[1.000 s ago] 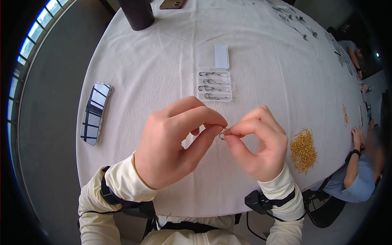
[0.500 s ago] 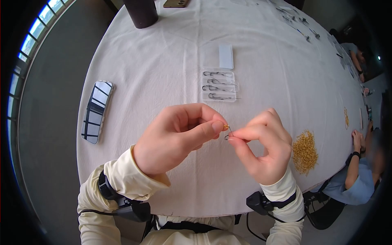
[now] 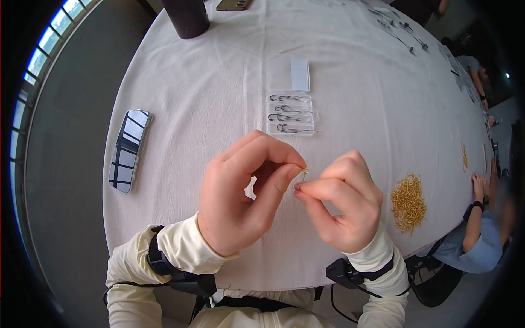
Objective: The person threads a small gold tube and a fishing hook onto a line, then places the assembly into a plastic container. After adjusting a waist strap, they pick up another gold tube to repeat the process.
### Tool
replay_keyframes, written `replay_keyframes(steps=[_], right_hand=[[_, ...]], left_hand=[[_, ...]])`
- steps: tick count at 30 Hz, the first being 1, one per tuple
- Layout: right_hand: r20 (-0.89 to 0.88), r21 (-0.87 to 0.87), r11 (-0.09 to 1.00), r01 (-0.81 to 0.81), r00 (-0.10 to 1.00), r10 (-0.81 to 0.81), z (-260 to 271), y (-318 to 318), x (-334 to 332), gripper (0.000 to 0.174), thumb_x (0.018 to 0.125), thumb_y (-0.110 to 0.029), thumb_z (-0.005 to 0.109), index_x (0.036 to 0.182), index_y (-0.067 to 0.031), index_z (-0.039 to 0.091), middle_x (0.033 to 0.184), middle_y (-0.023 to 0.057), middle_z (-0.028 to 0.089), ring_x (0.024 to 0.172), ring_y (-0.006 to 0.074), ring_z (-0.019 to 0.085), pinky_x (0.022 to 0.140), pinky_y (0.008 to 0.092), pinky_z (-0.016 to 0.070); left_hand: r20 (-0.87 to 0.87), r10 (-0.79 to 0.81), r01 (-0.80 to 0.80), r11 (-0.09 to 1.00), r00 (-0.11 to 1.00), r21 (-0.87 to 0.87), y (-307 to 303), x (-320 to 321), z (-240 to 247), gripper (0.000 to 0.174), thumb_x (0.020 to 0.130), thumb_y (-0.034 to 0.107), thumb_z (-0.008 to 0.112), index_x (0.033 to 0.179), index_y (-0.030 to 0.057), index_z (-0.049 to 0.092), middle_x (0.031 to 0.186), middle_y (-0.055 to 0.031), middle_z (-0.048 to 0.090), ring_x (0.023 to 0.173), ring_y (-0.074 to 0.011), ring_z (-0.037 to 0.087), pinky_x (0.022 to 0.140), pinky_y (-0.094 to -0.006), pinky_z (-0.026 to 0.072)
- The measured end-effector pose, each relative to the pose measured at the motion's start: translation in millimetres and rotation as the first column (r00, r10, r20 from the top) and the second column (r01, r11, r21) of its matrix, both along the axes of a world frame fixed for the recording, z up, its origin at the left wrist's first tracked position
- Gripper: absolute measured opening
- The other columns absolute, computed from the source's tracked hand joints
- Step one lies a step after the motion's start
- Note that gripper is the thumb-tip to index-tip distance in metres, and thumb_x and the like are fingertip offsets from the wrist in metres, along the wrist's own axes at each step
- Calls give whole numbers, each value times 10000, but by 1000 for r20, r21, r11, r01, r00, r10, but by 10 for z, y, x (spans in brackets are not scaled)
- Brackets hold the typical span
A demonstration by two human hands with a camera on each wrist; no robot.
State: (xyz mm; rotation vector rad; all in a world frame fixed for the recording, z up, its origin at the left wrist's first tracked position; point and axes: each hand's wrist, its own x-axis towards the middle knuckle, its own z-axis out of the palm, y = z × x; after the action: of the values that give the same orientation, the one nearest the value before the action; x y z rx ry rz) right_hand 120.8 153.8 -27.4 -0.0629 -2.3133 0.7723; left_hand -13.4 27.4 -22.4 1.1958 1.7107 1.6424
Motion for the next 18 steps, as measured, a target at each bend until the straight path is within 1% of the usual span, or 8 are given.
replay_keyframes(steps=[1,3,4,6,7,12,16,18], right_hand=[[-1,0,1000,1,1000,-1,-10,-3,-3,233,662,76,749,834,-56,664,753,32,538,683,215,481,581,314,409],[-2,-9,1000,-10,1000,10,-21,-6,-8,217,659,69,754,815,-55,667,753,28,543,681,216,482,584,317,413],[-3,-6,1000,-8,1000,8,-18,-16,-7,217,659,69,754,815,-55,667,753,28,543,681,216,482,584,317,413],[33,-31,999,-12,999,13,4,-36,4,191,659,50,769,783,-53,666,751,24,548,684,218,489,591,321,427],[31,-23,1000,-13,999,14,0,-39,9,191,659,50,769,783,-53,666,751,24,548,684,218,489,591,321,427],[198,-19,999,-28,980,31,-57,-39,30,166,680,10,786,803,-50,692,744,27,554,708,214,519,607,319,453],[252,12,1000,5,968,-8,-73,-14,39,159,695,-4,792,810,-49,693,742,27,553,712,212,523,609,315,454],[273,-60,996,63,961,-45,-26,11,41,136,718,-15,788,802,-44,685,756,33,571,708,210,540,612,320,466]], left_hand=[[-1,-1,1,1000,1000,0,2,1,-6,62,915,-48,608,970,-28,627,874,-38,598,765,-87,540,681,-223,436],[-242,37,-28,999,970,41,9,-4,-14,110,848,-94,632,920,-12,646,839,-51,593,724,-116,553,628,-240,444],[-243,37,-27,999,969,44,8,-26,-17,110,848,-94,632,920,-12,646,839,-51,593,724,-116,553,628,-240,444],[-458,-14,61,994,889,89,2,-112,-21,136,799,-91,664,884,15,667,822,-63,594,686,-150,557,593,-269,455],[-460,-9,60,993,888,97,-12,-146,-42,136,799,-91,664,884,15,667,822,-63,594,686,-150,557,593,-269,455],[-672,-87,77,996,735,-46,-69,-251,-242,190,752,-56,724,912,39,687,806,-61,587,705,-210,580,600,-324,482],[-662,-131,68,990,738,-120,-80,-266,-269,177,755,-34,735,909,42,693,824,-58,584,721,-225,586,605,-336,485],[-523,-133,96,991,842,-98,-73,-275,-294,141,777,-15,726,903,42,698,848,-67,582,703,-222,588,598,-320,482]])
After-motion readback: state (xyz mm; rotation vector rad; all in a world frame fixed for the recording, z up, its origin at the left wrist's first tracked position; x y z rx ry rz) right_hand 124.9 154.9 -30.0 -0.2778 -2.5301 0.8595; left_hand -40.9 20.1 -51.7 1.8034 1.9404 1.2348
